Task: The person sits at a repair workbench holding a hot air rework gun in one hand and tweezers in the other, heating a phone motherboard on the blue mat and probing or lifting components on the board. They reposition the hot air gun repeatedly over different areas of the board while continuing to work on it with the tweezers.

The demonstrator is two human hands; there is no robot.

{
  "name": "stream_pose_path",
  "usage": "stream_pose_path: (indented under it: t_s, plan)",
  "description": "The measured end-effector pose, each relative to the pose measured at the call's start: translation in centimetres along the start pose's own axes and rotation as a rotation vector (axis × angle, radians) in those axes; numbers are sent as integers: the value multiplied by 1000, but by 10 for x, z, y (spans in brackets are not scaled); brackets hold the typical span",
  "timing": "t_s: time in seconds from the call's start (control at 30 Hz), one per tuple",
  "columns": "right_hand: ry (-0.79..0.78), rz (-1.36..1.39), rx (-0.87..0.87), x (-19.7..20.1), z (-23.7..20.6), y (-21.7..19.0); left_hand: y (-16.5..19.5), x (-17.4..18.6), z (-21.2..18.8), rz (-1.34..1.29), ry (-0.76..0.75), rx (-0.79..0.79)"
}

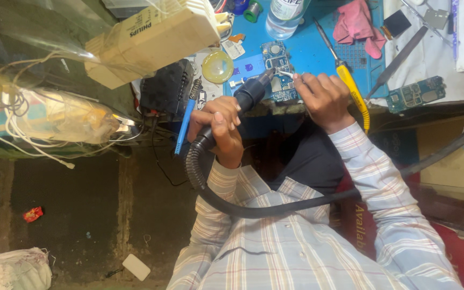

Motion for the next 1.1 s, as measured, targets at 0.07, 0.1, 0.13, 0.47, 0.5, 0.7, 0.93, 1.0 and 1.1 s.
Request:
stream_pose_path:
  t_s: [0.07,0.1,0.13,0.47,0.5,0.7,0.93,1.0,1.1]
  plan:
    - [12,22,-29,-2,-1,-1,0,0,1,9,0,-5]
    - [18,32,-43,-2,-1,-1,0,-1,1,10,6,-11]
    - [22,37,-50,-2,-1,-2,0,0,1,11,14,-14]
    - [-45,170,-119,6,6,5,-3,7,-3,-41,-11,-60]
    - [-56,189,-132,7,7,5,-4,8,-4,-48,-12,-71]
    - [-61,199,-158,9,10,3,-8,13,-5,-71,-12,-80]
    - [-52,201,-163,9,9,3,-8,11,-4,-78,-22,-106]
    - [-46,201,-160,9,10,3,-7,11,-4,-75,-20,-102]
    - [-50,207,-160,9,10,3,-7,10,-4,-74,-16,-100]
Point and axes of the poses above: each hand's wrist, its own z-axis towards the middle knuckle, its own x-axis out of the back of the hand, y = z × x, the point moved 6 cm from there along z, towards the middle knuckle, and after that the axes turned 3 degrees about -x, right-handed, at the moved point
